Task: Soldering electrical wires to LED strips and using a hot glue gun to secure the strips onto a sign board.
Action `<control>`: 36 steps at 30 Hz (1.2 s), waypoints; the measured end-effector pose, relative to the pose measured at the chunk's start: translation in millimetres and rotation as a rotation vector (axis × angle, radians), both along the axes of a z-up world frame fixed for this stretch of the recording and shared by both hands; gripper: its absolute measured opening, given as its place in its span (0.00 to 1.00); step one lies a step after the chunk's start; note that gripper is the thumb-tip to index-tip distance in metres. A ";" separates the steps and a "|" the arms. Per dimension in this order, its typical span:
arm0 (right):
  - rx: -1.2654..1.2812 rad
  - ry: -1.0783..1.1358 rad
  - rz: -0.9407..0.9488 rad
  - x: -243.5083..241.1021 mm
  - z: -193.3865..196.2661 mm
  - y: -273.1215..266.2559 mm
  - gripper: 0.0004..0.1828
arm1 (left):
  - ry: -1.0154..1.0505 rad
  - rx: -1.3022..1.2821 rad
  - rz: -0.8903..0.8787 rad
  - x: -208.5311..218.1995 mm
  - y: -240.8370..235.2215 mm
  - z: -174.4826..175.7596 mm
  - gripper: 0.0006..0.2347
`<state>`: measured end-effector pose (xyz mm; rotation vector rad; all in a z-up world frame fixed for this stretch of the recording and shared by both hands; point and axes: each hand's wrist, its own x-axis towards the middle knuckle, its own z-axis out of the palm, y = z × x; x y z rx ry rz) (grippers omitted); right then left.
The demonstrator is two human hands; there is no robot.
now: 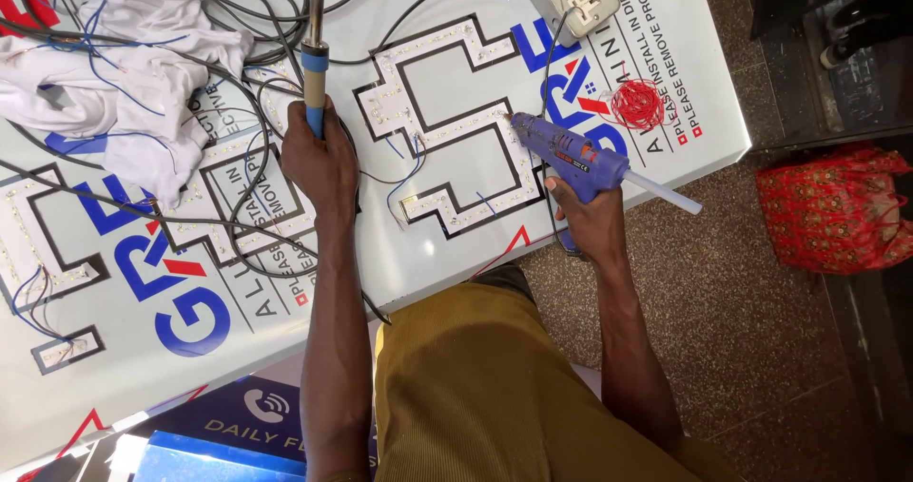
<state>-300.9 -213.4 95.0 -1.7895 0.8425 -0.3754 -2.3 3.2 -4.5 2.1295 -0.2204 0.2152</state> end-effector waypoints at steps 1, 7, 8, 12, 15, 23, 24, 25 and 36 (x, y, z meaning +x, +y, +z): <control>0.000 0.000 0.001 1.6 8.9 0.3 0.19 | 0.000 0.000 0.001 -0.3 0.5 -0.8 0.11; 0.065 0.009 0.081 -4.6 21.2 -12.6 0.17 | -0.016 -0.016 -0.001 -1.9 -0.6 2.2 0.11; 0.065 -0.041 0.063 -6.9 17.3 -14.6 0.15 | -0.018 -0.022 -0.004 -2.2 -0.7 3.1 0.11; 0.104 -0.197 0.072 -18.1 19.1 -19.2 0.16 | -0.009 -0.031 -0.016 -1.8 1.6 1.7 0.13; 0.122 -0.239 0.138 -36.9 4.6 -29.0 0.17 | -0.027 -0.015 0.011 -2.3 0.1 -3.1 0.13; 0.139 -0.268 0.132 -60.4 -27.5 -34.4 0.16 | -0.037 -0.023 0.005 0.6 1.7 -8.7 0.12; 0.134 -0.261 0.132 -52.6 -9.9 -25.4 0.19 | -0.044 -0.029 0.005 0.9 1.7 -10.2 0.12; 0.135 -0.260 0.127 -47.3 -4.0 -22.7 0.19 | -0.043 -0.027 0.001 0.9 1.7 -10.2 0.12; -0.050 -0.034 0.104 -31.7 7.7 -11.2 0.23 | -0.068 -0.046 0.001 -4.1 0.2 2.0 0.13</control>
